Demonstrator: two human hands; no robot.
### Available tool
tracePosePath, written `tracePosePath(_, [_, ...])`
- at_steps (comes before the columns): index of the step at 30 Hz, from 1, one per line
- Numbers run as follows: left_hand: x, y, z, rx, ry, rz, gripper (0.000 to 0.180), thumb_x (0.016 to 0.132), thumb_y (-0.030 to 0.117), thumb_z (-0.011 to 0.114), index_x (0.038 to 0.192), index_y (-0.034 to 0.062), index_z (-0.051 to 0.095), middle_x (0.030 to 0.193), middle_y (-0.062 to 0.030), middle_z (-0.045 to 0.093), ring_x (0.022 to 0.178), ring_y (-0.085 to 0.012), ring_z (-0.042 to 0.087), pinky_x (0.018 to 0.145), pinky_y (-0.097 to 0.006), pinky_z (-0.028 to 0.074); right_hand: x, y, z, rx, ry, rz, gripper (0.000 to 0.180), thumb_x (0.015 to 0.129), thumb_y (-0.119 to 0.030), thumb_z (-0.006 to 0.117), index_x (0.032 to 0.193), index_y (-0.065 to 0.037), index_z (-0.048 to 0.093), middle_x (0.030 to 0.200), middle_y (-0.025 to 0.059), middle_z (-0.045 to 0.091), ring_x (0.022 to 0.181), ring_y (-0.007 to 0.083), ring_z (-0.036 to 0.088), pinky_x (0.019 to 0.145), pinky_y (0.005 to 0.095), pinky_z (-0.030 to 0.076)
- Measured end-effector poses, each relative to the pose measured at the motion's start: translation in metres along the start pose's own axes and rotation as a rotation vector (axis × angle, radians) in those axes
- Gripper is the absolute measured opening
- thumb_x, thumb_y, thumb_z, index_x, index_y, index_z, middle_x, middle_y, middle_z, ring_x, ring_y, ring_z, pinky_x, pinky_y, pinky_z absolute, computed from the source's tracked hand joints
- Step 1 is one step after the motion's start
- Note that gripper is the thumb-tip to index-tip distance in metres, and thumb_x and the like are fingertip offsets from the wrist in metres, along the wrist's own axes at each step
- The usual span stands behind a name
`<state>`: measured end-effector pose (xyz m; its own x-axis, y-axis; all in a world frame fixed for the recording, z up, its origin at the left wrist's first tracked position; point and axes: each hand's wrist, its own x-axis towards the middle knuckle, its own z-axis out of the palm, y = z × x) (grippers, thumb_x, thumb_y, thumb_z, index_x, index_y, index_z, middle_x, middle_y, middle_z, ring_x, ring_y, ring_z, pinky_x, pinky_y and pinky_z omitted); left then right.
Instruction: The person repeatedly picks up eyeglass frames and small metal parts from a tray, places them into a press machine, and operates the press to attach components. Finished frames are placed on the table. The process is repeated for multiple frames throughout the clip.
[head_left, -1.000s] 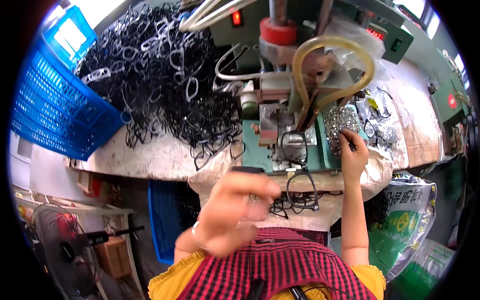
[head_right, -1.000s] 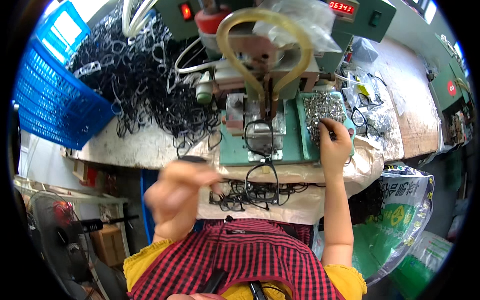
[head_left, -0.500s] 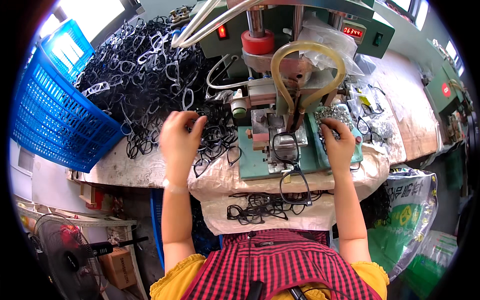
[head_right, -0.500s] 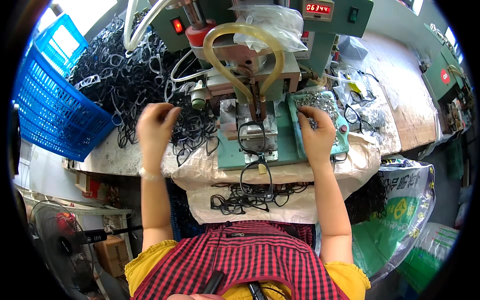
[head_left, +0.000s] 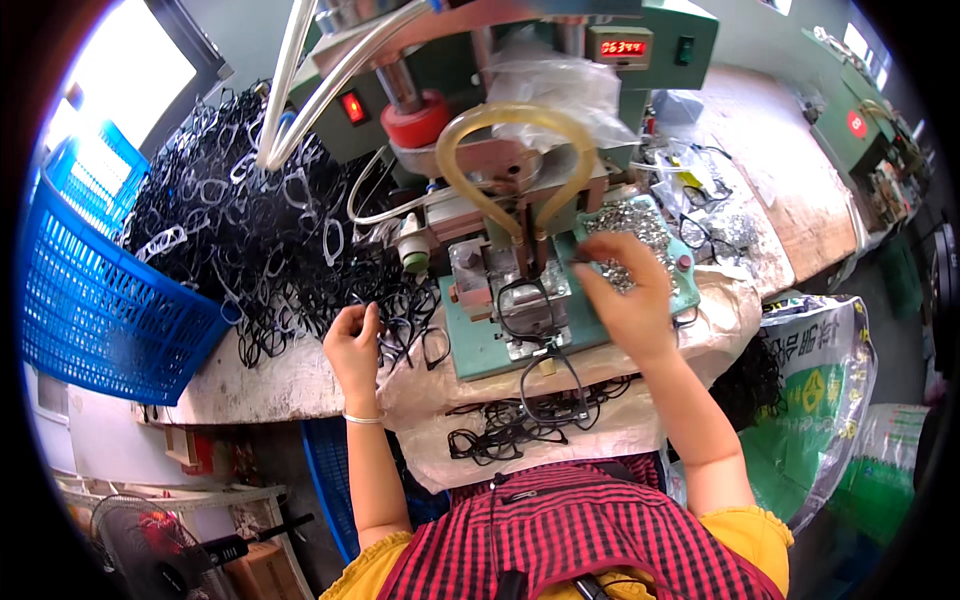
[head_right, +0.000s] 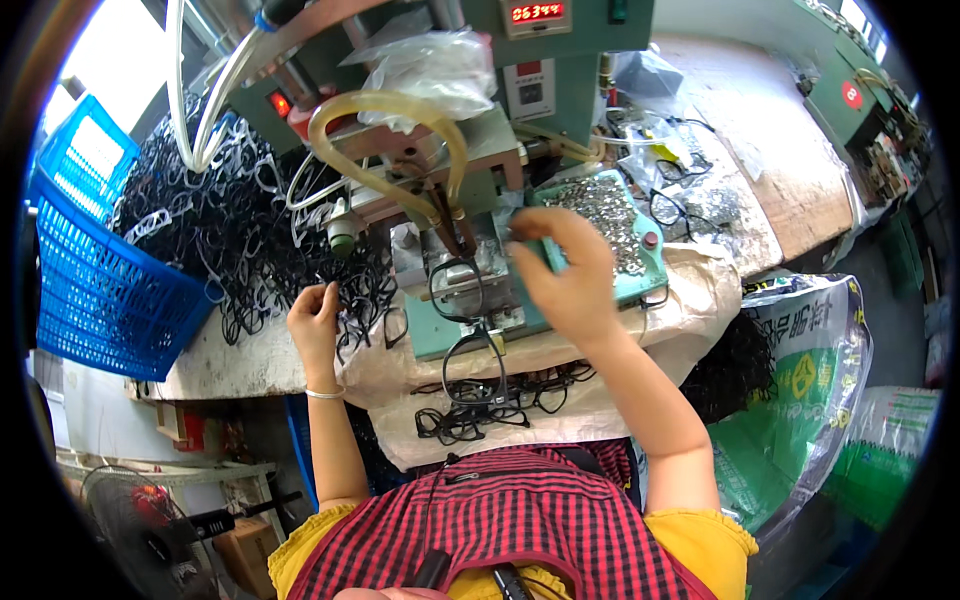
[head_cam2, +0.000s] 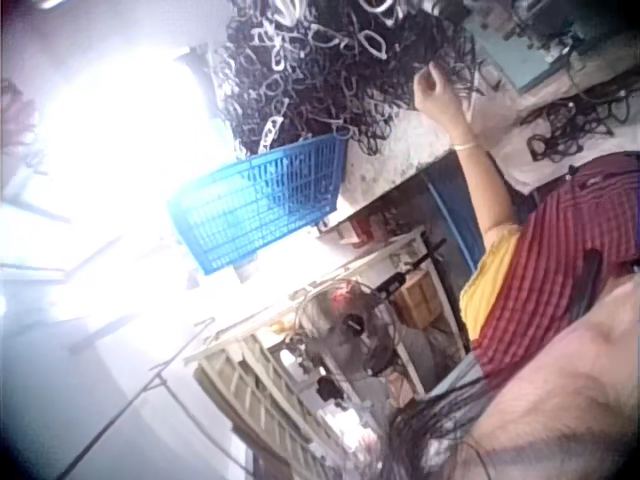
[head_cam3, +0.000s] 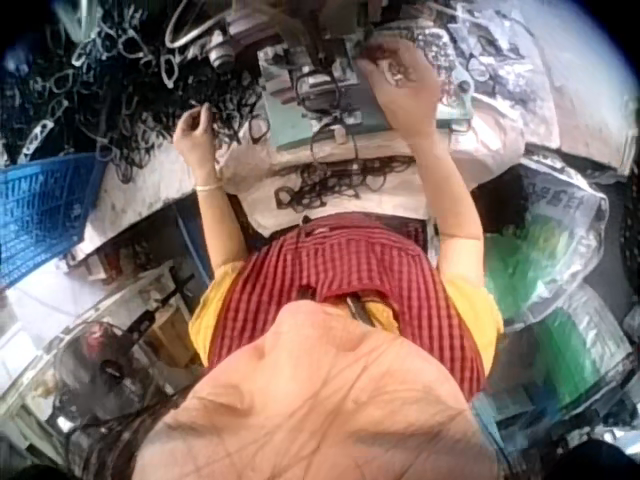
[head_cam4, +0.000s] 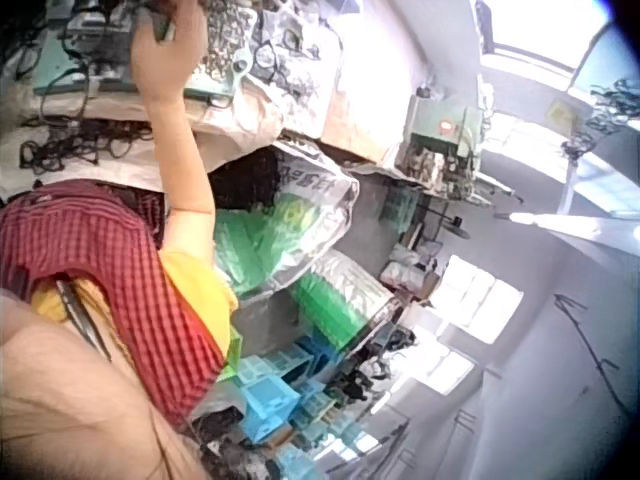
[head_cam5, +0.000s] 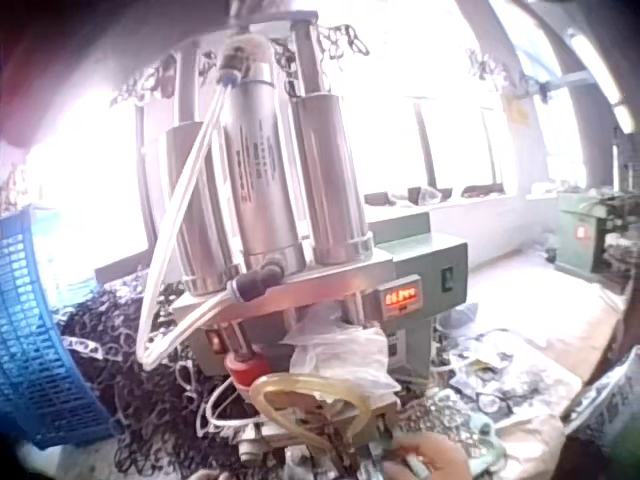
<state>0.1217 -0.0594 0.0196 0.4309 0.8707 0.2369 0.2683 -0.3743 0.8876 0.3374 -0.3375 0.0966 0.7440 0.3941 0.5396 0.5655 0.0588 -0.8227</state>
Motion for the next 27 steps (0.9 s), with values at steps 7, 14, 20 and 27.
tracePosePath(7, [-0.027,0.03,0.0,-0.764,-0.052,-0.064,0.005,0.098,0.004,0.056,0.1,0.0069,0.053,0.095,-0.0083,0.067,0.07,-0.0135,0.061,0.06,-0.03,0.055,-0.005,0.005,0.037,0.306,0.071,0.197,0.038,0.082,-0.001,0.072,0.117,0.002,0.059,0.099,0.0062,0.066,0.094,0.0122,0.065,0.088,0.0264,0.05])
tracePosePath(14, [-0.041,0.174,0.01,-0.694,-0.103,0.751,0.013,0.099,0.01,0.052,0.106,0.0002,0.056,0.103,-0.0198,0.062,0.089,-0.0278,0.063,0.075,-0.039,0.056,0.0,-0.022,0.038,0.551,0.009,0.319,0.04,0.084,0.002,0.068,0.122,0.003,0.056,0.105,0.007,0.069,0.097,0.011,0.065,0.09,0.0264,0.048])
tracePosePath(20, [-0.056,0.164,0.032,-0.247,-0.309,1.046,0.015,0.083,0.006,0.073,0.098,0.005,0.071,0.099,-0.0137,0.075,0.089,-0.0282,0.073,0.083,-0.041,0.056,-0.002,-0.017,-0.001,0.072,-0.156,0.098,0.033,0.084,-0.006,0.068,0.117,-0.003,0.066,0.115,0.0146,0.069,0.115,0.0283,0.064,0.1,0.0379,0.048])
tracePosePath(27, [-0.062,0.166,0.051,-0.002,-0.531,1.186,0.031,0.068,0.0,0.069,0.097,0.0086,0.076,0.101,-0.0066,0.074,0.091,-0.0275,0.069,0.096,-0.049,0.053,-0.014,0.104,-0.058,-0.757,0.013,-0.042,0.015,0.075,-0.019,0.079,0.089,-0.013,0.075,0.123,0.0198,0.064,0.13,0.0386,0.051,0.104,0.0471,0.045])
